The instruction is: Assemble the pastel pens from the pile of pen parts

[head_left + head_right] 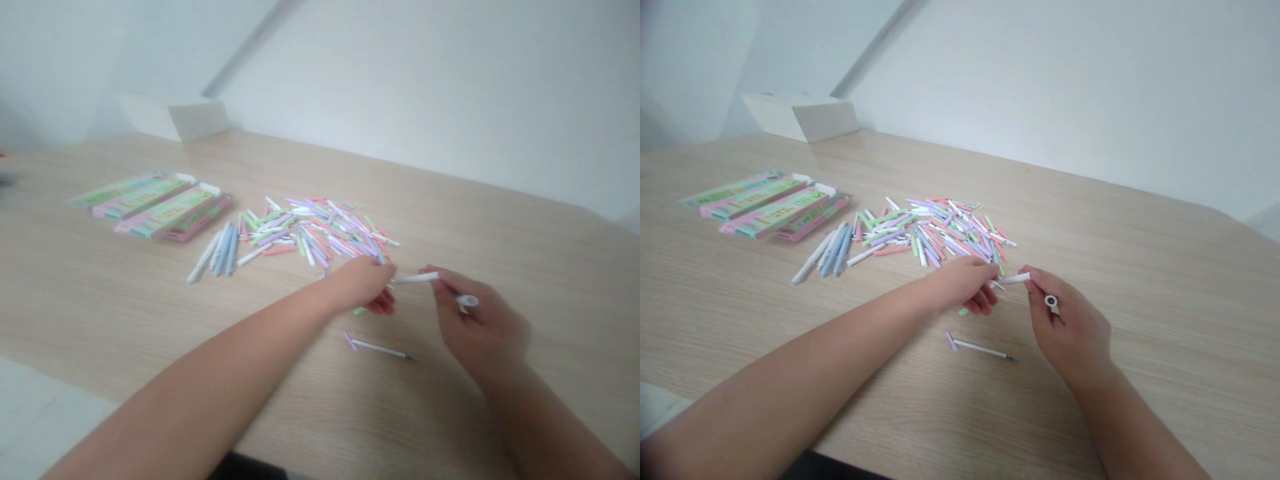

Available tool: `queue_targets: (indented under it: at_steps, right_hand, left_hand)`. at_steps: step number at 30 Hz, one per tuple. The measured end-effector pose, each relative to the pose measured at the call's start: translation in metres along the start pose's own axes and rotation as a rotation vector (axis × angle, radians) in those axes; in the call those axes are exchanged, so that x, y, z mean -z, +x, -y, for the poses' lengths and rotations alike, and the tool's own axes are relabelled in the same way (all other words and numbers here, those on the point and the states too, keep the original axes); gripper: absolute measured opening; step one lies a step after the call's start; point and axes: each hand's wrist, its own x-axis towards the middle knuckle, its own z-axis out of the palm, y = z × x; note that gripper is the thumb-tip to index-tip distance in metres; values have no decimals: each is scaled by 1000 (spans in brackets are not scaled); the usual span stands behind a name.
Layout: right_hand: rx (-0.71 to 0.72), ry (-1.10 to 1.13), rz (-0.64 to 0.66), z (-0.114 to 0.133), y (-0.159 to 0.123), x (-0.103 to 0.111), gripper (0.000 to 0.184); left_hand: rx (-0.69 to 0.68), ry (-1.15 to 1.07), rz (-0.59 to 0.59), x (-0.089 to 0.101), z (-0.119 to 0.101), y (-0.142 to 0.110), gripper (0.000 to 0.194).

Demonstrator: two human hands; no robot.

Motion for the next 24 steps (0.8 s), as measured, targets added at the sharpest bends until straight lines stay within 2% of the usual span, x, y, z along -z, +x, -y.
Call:
queue_targets:
  at_steps: [2, 3, 4, 6, 9, 15, 20, 22, 24]
  right_hand:
    - [-71, -4, 7, 1, 3, 4, 22]
    - [-97, -4, 4, 1, 5, 6, 22]
    - [-116, -2, 6, 1, 6, 6, 23]
    - [-139, 7, 21, -2, 7, 6, 23]
    - [-195, 31, 82, -6, 7, 4, 24]
    - [-402, 105, 166, -3, 9, -2, 28]
    - [-449, 199, 239, -1, 7, -7, 29]
    - [-444, 219, 264, -1, 5, -8, 28]
    - [-415, 223, 297, 0, 4, -9, 27]
  left_hand:
    - [-259, 461, -174, 6, -2, -4, 28]
    - [-380, 611, -233, 8, -2, -6, 29]
    - [-475, 694, -270, 11, -3, -8, 29]
    - [-568, 744, -272, 14, -3, -9, 31]
    - [-587, 735, -244, 17, 1, -5, 33]
    - [-606, 699, -151, 17, 11, 5, 33]
    - [-566, 544, 92, 15, 14, 6, 43]
    - [-575, 574, 129, 15, 14, 5, 44]
    - [-606, 644, 116, 14, 12, 3, 40]
